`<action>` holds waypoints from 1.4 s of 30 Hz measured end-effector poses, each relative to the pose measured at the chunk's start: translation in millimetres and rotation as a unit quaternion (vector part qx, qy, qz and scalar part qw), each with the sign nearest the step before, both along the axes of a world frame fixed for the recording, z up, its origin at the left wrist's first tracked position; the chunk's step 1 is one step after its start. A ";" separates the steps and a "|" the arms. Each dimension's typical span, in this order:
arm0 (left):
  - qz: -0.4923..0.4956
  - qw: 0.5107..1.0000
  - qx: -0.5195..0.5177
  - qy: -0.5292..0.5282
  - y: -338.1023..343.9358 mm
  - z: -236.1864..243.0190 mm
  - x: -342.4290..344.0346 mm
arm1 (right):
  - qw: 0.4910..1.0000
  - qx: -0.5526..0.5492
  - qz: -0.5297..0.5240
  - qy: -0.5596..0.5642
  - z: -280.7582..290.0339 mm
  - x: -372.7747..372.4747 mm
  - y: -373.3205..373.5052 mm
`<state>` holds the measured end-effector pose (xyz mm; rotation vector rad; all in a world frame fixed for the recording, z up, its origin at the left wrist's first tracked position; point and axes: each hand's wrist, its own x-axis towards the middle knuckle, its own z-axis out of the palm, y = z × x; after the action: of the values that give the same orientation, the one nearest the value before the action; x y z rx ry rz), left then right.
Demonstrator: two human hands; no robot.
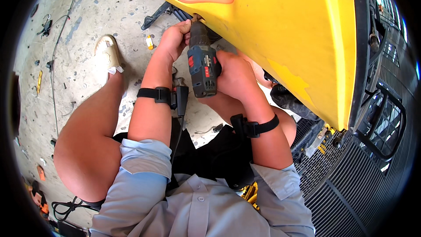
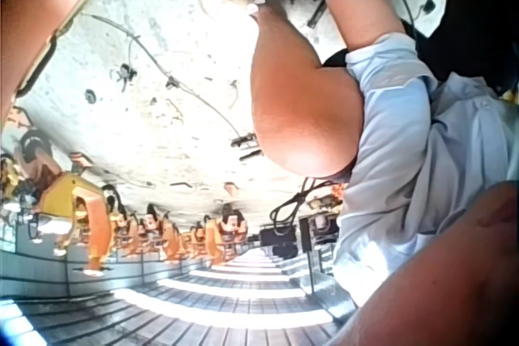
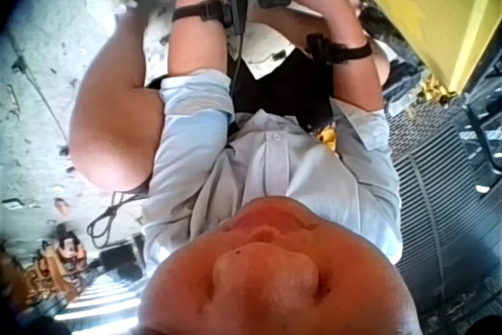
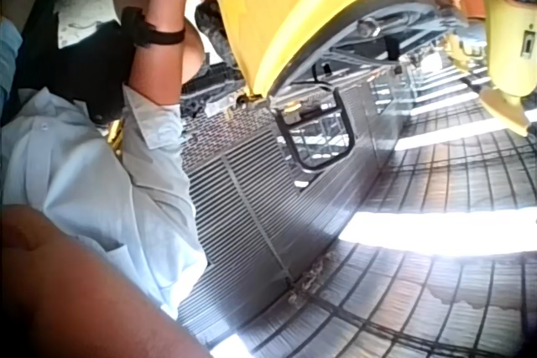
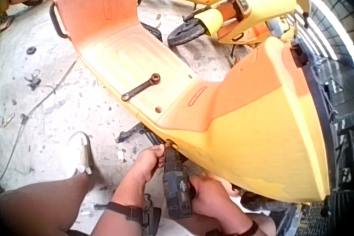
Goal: The person uses a power drill to remove and replace screws on the side panel of a yellow scooter while sitting on the floor among several other scooters.
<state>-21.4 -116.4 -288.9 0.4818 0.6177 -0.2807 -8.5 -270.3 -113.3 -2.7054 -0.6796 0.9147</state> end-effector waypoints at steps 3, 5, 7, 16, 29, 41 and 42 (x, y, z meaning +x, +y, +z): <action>0.003 1.000 0.004 0.019 0.7 4.7 -0.1 | 1.000 -0.002 -0.004 0.016 2.5 0.4 2.1; 0.004 1.000 -0.001 0.013 1.6 2.1 -0.5 | 1.000 -0.004 -0.002 0.016 3.5 0.8 1.4; -0.007 1.000 0.006 -0.002 1.1 -6.1 -0.5 | 1.000 -0.011 0.004 0.003 3.5 0.8 -0.9; 0.002 1.000 -0.003 0.018 1.1 2.9 0.0 | 0.999 -0.013 0.037 0.000 3.4 3.6 -3.4; 0.013 1.000 -0.018 0.021 -1.3 1.2 1.4 | 0.999 -0.008 0.032 -0.017 0.8 3.9 -1.8; 0.009 1.000 0.006 0.014 -2.0 3.9 -0.1 | 1.000 -0.015 0.018 0.007 2.5 3.6 2.9; 0.014 1.000 -0.002 0.017 -2.3 3.4 -0.3 | 1.000 -0.011 0.018 0.014 3.4 3.8 3.5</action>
<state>-21.7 -118.7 -285.5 0.4650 0.6572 -0.2648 -4.6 -266.8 -109.9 -2.7028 -0.7186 0.9713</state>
